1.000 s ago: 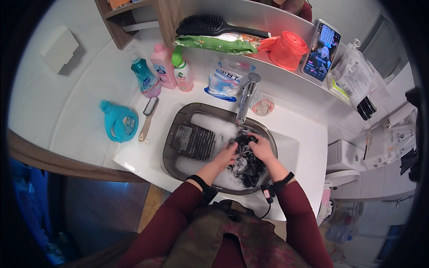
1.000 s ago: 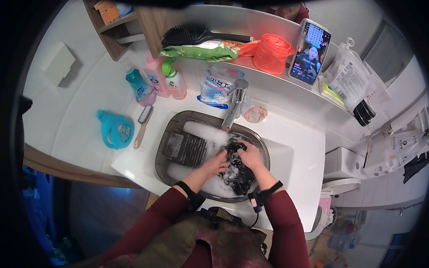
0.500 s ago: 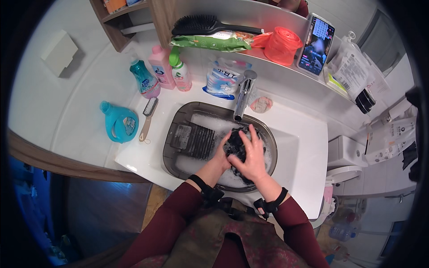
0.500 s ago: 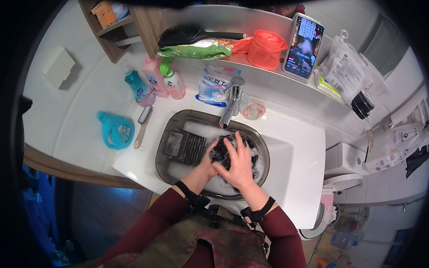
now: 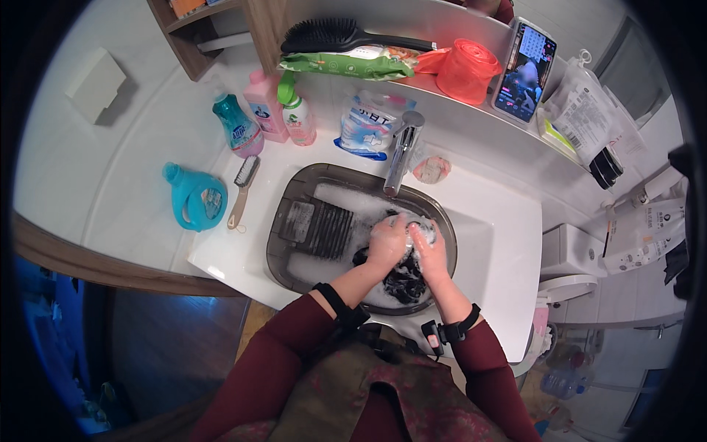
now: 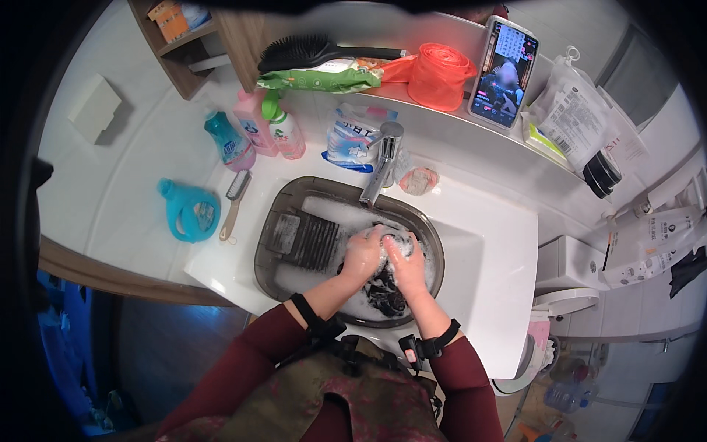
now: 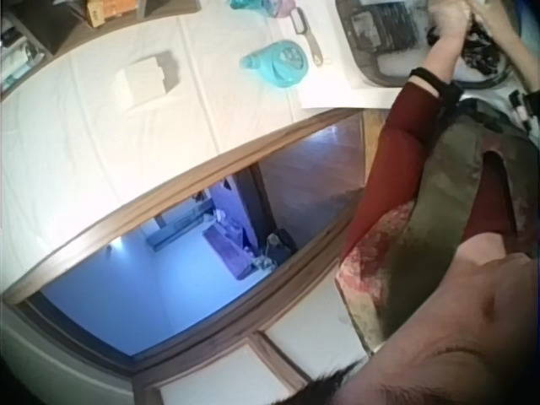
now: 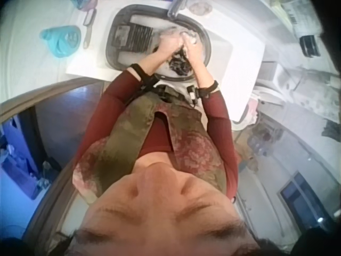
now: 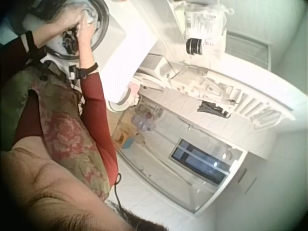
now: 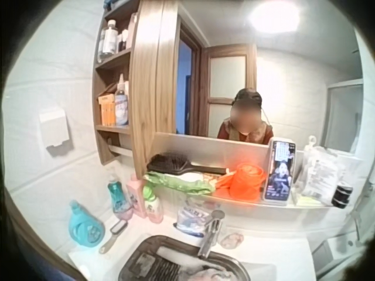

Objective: The person hand washes a dark garment in a sink filled with soapy water. They repeatedly submerge, agitate, and wring the fabric to clean it, then briefly rinse it under running water before returning it to the soapy basin.

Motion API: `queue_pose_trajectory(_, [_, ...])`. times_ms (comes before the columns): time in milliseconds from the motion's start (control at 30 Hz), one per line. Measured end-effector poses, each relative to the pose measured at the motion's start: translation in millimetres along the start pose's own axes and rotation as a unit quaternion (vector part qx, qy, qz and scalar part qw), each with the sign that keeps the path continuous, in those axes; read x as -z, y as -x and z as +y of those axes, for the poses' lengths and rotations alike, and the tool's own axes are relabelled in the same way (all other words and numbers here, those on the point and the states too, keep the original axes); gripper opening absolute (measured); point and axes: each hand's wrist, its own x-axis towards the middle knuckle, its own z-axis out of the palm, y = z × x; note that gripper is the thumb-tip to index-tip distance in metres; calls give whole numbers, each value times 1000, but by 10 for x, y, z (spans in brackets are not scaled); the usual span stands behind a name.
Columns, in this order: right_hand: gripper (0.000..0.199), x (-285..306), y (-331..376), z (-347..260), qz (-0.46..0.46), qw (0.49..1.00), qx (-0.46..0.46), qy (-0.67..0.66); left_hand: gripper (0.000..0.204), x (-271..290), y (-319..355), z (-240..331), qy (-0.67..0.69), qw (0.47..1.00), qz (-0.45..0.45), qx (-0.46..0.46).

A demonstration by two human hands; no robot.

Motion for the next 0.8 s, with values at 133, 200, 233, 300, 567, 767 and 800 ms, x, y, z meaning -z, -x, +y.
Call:
queue_pose_trajectory(133, [63, 217, -46, 36, -70, 947, -245, -195, 26, -21, 41, -17, -105, 980, -49, -163])
queue_pose_trajectory(200, [65, 370, -84, 54, -64, 961, -219, -157, 25, -38, 62, -97, -61, 979, -109, -164])
queue_pose_trajectory(233, [65, 447, -101, 69, -38, 966, -220, -127, 31, -45, 59, -157, -41, 978, -135, -153])
queue_pose_trajectory(300, [66, 591, -144, 102, 1, 995, -96, 14, 57, -81, 92, -304, 194, 955, -214, 72])
queue_pose_trajectory(567, [82, 429, 119, 469, -130, 825, 129, 534, 76, 3, -70, -955, 110, 885, -351, 286])
queue_pose_trajectory(767, [79, 164, -94, 662, -207, 710, 75, 668, 77, -23, -146, -1102, 55, 897, -350, 265])
queue_pose_trajectory(800, [80, 131, -191, 690, -206, 703, 76, 677, 77, -43, -153, -1140, 51, 899, -350, 259])
